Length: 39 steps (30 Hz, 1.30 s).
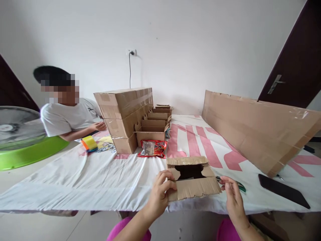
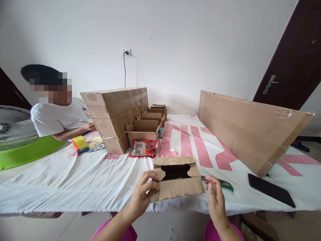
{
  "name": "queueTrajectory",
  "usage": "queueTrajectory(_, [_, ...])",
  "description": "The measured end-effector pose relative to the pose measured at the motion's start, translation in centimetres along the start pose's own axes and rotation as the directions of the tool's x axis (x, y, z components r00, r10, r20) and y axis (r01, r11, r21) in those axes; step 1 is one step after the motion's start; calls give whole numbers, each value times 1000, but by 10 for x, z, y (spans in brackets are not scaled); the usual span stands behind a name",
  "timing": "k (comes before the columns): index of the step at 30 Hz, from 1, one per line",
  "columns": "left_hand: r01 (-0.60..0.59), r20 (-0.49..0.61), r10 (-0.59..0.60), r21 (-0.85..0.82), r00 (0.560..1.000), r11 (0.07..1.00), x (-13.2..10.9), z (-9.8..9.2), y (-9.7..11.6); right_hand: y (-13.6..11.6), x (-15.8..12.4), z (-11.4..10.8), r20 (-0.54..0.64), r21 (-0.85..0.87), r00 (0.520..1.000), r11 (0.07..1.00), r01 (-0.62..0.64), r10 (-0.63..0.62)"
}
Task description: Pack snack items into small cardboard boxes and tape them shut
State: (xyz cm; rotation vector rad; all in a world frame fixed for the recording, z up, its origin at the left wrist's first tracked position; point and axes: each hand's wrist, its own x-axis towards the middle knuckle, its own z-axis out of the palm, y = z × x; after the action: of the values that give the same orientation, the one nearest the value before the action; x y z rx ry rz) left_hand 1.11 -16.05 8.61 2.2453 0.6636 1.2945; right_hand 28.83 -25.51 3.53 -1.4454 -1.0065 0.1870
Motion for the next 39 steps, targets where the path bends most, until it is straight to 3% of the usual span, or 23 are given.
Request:
queueTrajectory(4, [62,-14,-63,-90,998,994,-4,0,-6,-18,-9,-4,206,-58,960,977,207,-191])
queueTrajectory(10, [51,137,-37,-101,990,994,4,-23,-14,-34,-11,-15,278,-150,919,932,331,-282])
queueTrajectory(12, [82,205,-60,-101,977,992,13,-32,-10,-48,-4,-16,340,-174,882,900,400,-326])
queueTrajectory(14, [101,315,-90,-20,945,995,24,-39,-2,-69,6,-12,508,-153,784,859,489,-357])
queueTrajectory(17, [53,462,-126,167,878,985,37,-38,8,-103,17,2,790,-114,547,811,574,-276])
queueTrajectory(19, [14,488,-141,256,861,967,41,-32,11,-119,22,15,855,-144,476,788,599,-206])
queueTrajectory(26, [-24,317,-139,462,938,886,33,-12,2,-127,23,52,906,-289,423,729,621,-1])
queueTrajectory(29, [-21,293,-139,481,946,876,30,-13,2,-125,20,59,898,-353,438,673,650,47])
queueTrajectory(33, [7,313,-166,452,935,892,27,-16,2,-126,16,59,885,-357,465,609,708,-21])
queueTrajectory(39, [24,385,-170,356,907,934,25,-32,5,-126,26,45,862,-293,481,617,731,-160])
